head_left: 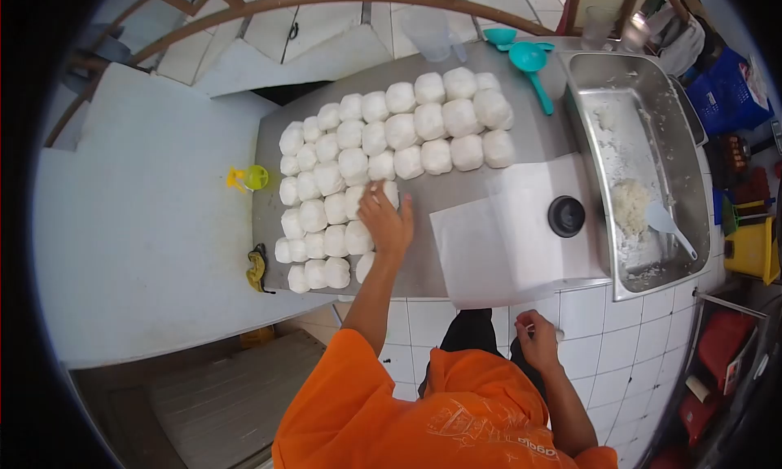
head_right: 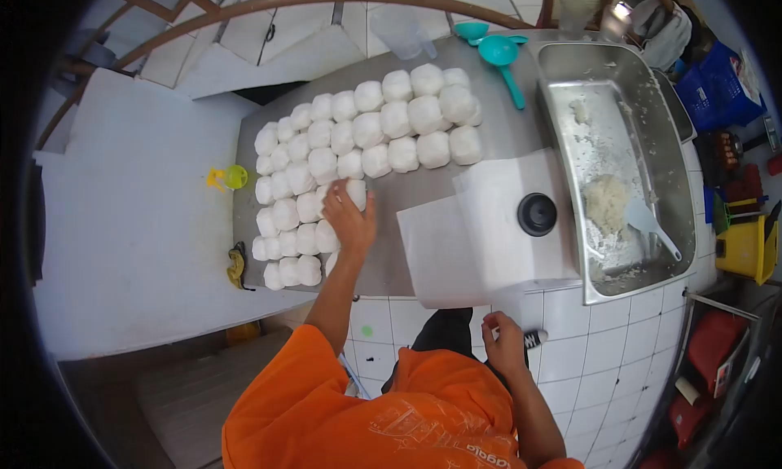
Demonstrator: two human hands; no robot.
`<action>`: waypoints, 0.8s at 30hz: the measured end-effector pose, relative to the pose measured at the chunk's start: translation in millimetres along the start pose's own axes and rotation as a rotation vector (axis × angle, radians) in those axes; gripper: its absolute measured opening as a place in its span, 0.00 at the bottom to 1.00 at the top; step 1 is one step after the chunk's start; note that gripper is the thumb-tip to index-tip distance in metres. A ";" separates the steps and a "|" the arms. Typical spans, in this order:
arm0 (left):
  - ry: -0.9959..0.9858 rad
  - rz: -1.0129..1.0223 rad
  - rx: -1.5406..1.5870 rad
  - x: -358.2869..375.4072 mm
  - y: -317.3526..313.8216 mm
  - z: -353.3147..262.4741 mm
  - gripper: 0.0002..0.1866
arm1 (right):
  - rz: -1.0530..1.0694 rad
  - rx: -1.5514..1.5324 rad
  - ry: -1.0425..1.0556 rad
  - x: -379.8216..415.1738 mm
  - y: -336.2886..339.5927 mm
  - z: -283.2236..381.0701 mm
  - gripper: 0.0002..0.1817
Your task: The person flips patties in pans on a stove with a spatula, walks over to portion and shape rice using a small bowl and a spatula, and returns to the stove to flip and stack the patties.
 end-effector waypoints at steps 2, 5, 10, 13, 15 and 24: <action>-0.118 0.028 0.367 22.3 -5.3 -57.6 0.21 | -0.063 -0.005 0.013 16.0 18.6 -2.6 0.07; -0.407 0.134 0.636 92.1 52.3 -284.0 0.10 | -0.133 -0.179 0.127 62.4 84.2 -63.5 0.07; -0.742 0.555 1.082 278.8 90.1 -611.8 0.13 | -0.237 -0.349 0.102 178.6 232.6 -204.6 0.14; -0.755 1.022 1.077 374.7 51.1 -722.7 0.15 | -0.520 -0.195 -0.084 274.7 356.5 -269.6 0.14; -0.906 1.045 1.025 415.1 57.8 -783.3 0.16 | -0.742 -0.327 -0.150 344.3 416.5 -338.1 0.14; -0.937 1.102 0.924 494.6 -26.1 -1014.6 0.16 | -1.105 -0.311 -0.825 523.0 513.1 -673.2 0.15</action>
Point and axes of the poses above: each hand's wrist, its own x-axis away from the middle knuckle, its own y-axis out of the back of the hand, z = x × y, the point moved 10 cm from there along -x, towards the middle knuckle, and after that the axes turned 4 degrees about -y, right-handed, at the moved point
